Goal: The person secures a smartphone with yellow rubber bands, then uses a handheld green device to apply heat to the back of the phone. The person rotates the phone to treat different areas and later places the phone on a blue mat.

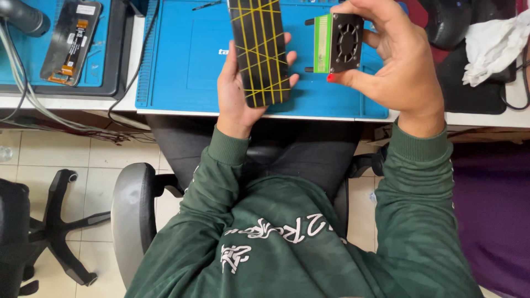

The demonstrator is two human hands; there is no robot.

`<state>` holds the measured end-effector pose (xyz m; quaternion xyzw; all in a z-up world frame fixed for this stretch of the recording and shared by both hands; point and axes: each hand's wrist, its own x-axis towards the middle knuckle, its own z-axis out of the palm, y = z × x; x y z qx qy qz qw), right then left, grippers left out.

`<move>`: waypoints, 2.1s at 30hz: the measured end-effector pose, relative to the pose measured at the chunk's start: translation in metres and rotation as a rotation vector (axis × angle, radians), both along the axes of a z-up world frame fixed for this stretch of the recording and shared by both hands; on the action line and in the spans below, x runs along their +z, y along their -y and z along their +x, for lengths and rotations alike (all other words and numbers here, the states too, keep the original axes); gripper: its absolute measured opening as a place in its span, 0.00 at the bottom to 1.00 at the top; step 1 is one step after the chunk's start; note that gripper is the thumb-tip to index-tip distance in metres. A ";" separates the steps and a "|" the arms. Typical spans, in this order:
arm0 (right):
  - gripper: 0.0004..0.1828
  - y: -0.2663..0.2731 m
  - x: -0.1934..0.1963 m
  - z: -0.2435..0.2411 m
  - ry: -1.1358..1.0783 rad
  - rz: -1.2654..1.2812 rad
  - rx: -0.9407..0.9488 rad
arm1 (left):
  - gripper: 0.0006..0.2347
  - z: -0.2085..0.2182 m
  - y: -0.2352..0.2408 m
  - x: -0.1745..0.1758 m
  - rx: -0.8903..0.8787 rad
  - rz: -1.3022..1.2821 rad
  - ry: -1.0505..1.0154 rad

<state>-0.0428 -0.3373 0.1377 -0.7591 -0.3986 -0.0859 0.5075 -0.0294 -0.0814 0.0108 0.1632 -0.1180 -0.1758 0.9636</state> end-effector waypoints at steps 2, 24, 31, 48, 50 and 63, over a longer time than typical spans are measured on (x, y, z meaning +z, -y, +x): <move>0.44 -0.005 0.004 -0.004 0.008 0.006 0.013 | 0.29 0.000 0.001 0.002 -0.019 0.004 -0.011; 0.39 0.014 -0.007 -0.025 0.259 -0.053 -0.286 | 0.30 0.011 0.003 0.048 -0.172 -0.139 0.081; 0.41 0.011 -0.029 -0.021 0.181 0.095 -0.145 | 0.33 -0.004 -0.003 0.030 -0.284 -0.169 -0.068; 0.44 0.006 -0.027 -0.016 0.311 0.046 0.006 | 0.32 -0.004 0.000 0.009 -0.480 -0.311 -0.047; 0.44 0.006 -0.025 -0.011 0.348 0.043 0.069 | 0.32 -0.004 0.000 0.010 -0.476 -0.299 -0.043; 0.41 -0.002 -0.014 -0.027 0.326 -0.027 -0.070 | 0.31 -0.012 0.001 0.022 -0.387 -0.221 -0.011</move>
